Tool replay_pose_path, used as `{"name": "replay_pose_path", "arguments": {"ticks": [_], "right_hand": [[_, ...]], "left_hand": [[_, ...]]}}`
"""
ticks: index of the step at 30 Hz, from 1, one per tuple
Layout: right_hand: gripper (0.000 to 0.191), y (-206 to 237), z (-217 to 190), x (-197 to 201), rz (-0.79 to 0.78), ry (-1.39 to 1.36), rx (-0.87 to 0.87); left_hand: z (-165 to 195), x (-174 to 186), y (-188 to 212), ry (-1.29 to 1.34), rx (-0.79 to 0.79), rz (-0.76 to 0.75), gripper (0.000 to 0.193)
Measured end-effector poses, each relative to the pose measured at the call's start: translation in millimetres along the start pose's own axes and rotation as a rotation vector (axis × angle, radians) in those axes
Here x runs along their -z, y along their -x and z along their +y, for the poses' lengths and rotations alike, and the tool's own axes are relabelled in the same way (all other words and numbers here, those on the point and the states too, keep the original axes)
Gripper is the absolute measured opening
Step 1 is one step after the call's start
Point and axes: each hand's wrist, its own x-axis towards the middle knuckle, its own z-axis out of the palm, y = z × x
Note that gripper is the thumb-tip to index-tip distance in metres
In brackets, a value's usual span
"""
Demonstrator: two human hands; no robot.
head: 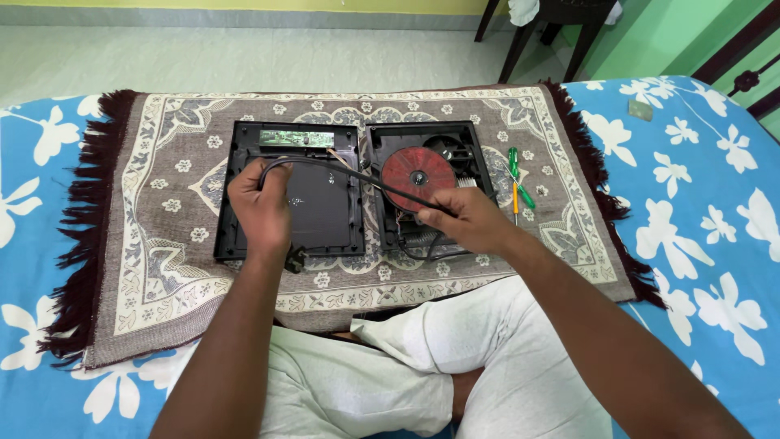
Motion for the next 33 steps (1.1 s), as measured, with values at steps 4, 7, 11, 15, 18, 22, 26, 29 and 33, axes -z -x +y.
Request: {"name": "replay_pose_path", "arguments": {"ticks": [4, 7, 11, 15, 18, 22, 26, 29, 33], "right_hand": [[0.021, 7, -22, 24, 0.082, -0.02, 0.04], [0.02, 15, -47, 54, 0.135, -0.075, 0.026], [0.017, 27, -88, 93, 0.17, -0.008, 0.316], [0.017, 39, -132, 116, 0.219, 0.001, 0.395], [0.02, 40, -165, 124, 0.237, 0.13, 0.478], [0.021, 23, -203, 128, 0.339, 0.316, 0.525], [0.018, 3, -216, 123, 0.387, 0.164, 0.476], [0.019, -8, -220, 132, 0.429, 0.188, 0.499], [0.019, -30, -218, 133, 0.424, 0.189, 0.607]], "left_hand": [[-1, 3, -1, -0.187, -0.045, -0.079, 0.035], [5, -6, 5, -0.407, 0.141, -0.231, 0.029], [15, -28, 21, -0.395, 0.278, -0.519, 0.029], [19, -53, 38, -0.295, 0.208, -0.659, 0.033], [21, -65, 44, -0.155, 0.153, -0.659, 0.035], [29, -76, 50, -0.01, 0.229, -0.546, 0.025], [38, -92, 59, 0.044, 0.128, -0.5, 0.028], [37, -108, 71, 0.084, 0.317, -0.599, 0.036], [21, -127, 95, -0.136, 0.284, -0.618, 0.039]]}}
